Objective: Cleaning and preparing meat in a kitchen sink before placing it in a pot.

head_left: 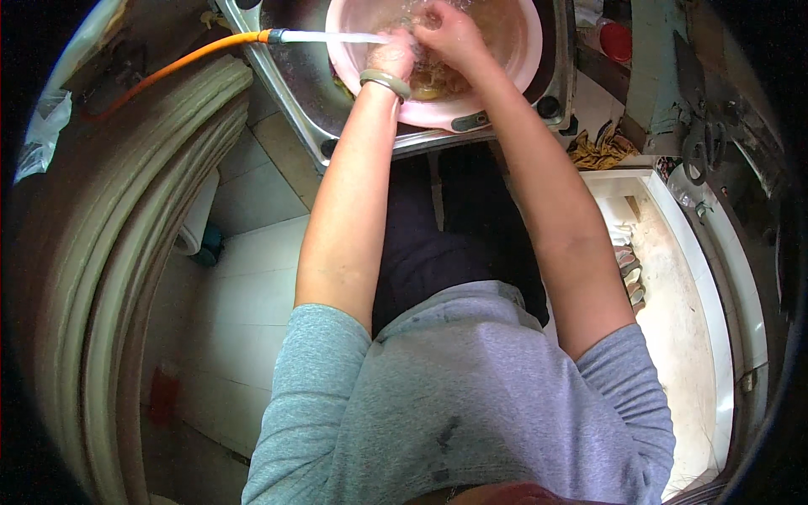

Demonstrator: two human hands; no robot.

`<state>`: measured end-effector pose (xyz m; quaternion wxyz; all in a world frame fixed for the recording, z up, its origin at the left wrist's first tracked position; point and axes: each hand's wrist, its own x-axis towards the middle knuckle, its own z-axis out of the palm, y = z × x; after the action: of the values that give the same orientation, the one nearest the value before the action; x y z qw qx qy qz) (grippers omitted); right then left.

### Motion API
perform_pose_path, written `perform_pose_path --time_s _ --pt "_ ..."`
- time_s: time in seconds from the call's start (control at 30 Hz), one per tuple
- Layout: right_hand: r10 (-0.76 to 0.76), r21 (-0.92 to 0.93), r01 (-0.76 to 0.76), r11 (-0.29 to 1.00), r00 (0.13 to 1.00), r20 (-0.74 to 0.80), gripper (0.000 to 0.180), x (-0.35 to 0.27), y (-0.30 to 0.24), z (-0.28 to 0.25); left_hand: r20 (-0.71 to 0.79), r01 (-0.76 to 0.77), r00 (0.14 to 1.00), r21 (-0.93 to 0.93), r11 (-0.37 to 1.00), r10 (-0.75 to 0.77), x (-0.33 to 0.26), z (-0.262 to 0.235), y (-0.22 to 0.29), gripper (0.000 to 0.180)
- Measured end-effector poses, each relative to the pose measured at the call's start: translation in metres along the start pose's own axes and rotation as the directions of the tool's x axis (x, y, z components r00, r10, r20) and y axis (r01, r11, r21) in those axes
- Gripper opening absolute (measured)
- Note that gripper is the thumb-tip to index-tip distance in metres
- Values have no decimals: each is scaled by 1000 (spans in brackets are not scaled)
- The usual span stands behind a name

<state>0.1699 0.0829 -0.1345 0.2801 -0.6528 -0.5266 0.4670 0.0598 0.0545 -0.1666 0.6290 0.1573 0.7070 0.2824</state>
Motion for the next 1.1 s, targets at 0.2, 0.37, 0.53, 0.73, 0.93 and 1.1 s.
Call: perform_pose_path --time_s 0.2,0.37,0.53,0.73,0.93,1.1 --pt "242 370 -536 759 759 604 20 9 -19 -44 469 238 874 -183 954 -128 -23 -29 43 16" --pt "152 498 -522 693 780 607 15 10 -16 -39 432 262 896 -323 909 -105 -25 -21 47 14" --pt "320 459 -489 742 859 400 9 -1 -20 -9 327 249 941 -481 841 -92 -8 -12 31 7" --pt "-320 -289 315 904 947 31 20 -6 -18 3 -13 116 992 -350 929 -128 23 -7 -1 20" --pt "-400 -176 464 868 865 304 24 29 23 -6 62 -405 893 542 736 445 2 3 26 45" --pt "132 -375 77 924 855 501 25 31 -17 -23 554 -550 704 821 -150 444 42 -5 9 19"
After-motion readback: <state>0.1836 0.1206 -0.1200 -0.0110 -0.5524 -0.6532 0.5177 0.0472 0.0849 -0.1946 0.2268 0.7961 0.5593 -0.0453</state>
